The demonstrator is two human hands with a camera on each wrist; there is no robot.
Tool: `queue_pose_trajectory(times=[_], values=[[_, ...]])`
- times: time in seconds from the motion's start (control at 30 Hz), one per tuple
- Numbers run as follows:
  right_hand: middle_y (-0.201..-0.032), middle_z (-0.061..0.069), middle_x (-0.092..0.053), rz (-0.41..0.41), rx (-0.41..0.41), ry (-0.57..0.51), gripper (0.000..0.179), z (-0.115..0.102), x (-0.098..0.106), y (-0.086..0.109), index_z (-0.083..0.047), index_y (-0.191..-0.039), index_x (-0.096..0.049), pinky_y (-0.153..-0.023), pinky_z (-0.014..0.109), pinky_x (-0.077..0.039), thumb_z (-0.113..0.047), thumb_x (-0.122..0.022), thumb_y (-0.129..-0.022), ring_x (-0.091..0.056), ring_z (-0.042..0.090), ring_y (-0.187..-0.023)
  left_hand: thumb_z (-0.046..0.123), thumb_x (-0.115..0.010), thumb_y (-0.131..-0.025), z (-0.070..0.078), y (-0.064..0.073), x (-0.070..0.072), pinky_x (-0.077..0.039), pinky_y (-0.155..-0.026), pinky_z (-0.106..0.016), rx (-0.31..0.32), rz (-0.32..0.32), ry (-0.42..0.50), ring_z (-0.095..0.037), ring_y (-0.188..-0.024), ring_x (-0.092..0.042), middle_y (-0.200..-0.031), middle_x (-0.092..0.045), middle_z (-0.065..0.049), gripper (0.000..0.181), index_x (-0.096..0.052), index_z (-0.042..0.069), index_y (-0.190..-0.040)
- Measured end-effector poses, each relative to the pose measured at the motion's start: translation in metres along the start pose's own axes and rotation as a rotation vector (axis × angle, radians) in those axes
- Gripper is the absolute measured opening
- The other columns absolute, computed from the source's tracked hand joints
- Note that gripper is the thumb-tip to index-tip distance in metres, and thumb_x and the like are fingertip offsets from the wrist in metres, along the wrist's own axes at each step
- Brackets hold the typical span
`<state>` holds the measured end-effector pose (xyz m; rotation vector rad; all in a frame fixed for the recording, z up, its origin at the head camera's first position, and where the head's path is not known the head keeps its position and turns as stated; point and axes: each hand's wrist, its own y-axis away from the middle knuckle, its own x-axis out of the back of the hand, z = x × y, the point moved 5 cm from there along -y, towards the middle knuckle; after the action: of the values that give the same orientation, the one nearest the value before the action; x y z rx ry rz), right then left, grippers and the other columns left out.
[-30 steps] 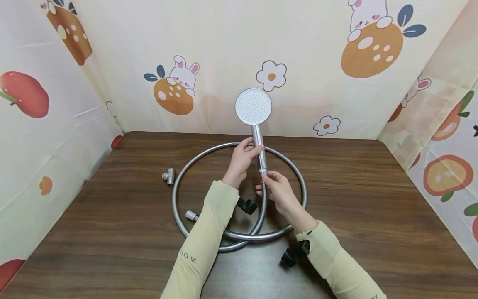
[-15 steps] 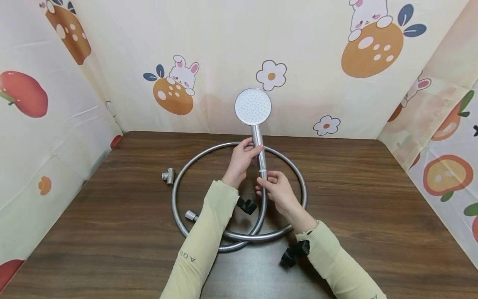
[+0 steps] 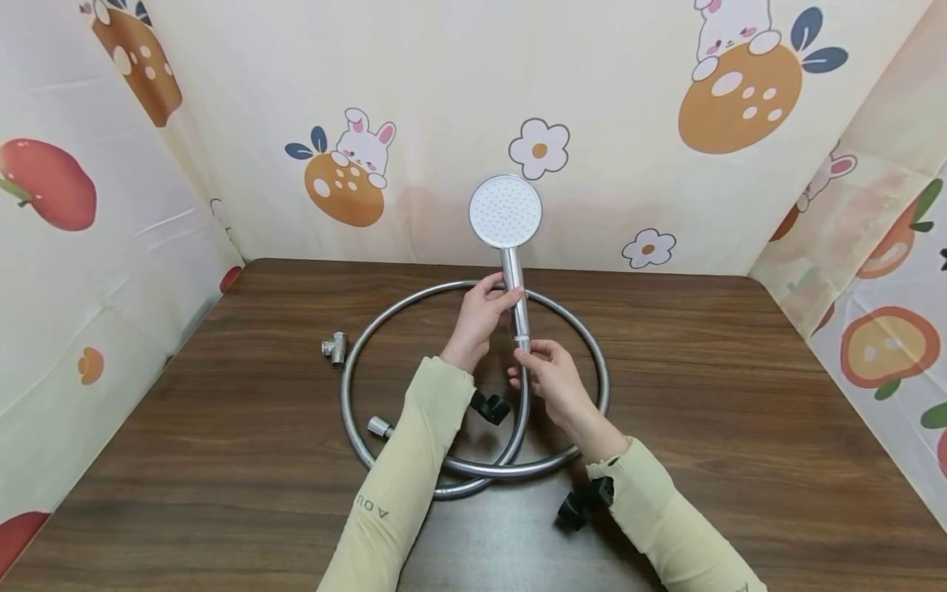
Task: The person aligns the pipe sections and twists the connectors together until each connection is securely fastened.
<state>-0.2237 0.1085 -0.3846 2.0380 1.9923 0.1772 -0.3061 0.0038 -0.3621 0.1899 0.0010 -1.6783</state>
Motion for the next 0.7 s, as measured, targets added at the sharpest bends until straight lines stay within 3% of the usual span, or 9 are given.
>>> queue_pose_trajectory(times=[0.33, 0.53, 0.7], values=[[-0.099, 0.013, -0.049, 0.009, 0.003, 0.003, 0.030, 0.0013, -0.0013, -0.0012, 0.007, -0.118, -0.039, -0.062, 0.021, -0.051, -0.007, -0.048, -0.093, -0.057, 0.008, -0.064, 0.020, -0.063, -0.086, -0.0006, -0.0005, 0.0002, -0.048, -0.076, -0.032, 0.000, -0.008, -0.001, -0.015, -0.079, -0.059, -0.109, -0.062, -0.014, 0.044, -0.050, 0.012, -0.127], [-0.099, 0.013, -0.048, 0.005, 0.011, 0.003, 0.031, 0.0009, -0.0023, -0.0002, 0.009, -0.119, -0.040, -0.062, 0.020, -0.051, -0.007, -0.046, -0.094, -0.058, 0.008, -0.065, 0.017, -0.062, -0.086, -0.0004, -0.0002, -0.0006, -0.046, -0.085, -0.043, -0.009, -0.011, 0.027, -0.014, -0.078, -0.059, -0.110, -0.061, -0.016, 0.043, -0.049, 0.010, -0.127], [-0.103, 0.015, -0.047, -0.008, 0.018, -0.009, 0.032, 0.0011, -0.0029, 0.0000, 0.010, -0.121, -0.039, -0.062, 0.021, -0.051, -0.007, -0.043, -0.094, -0.058, 0.007, -0.065, 0.016, -0.062, -0.086, -0.0006, -0.0003, -0.0007, -0.045, -0.086, -0.044, -0.018, -0.008, 0.031, -0.013, -0.076, -0.058, -0.109, -0.061, -0.016, 0.042, -0.050, 0.009, -0.126]])
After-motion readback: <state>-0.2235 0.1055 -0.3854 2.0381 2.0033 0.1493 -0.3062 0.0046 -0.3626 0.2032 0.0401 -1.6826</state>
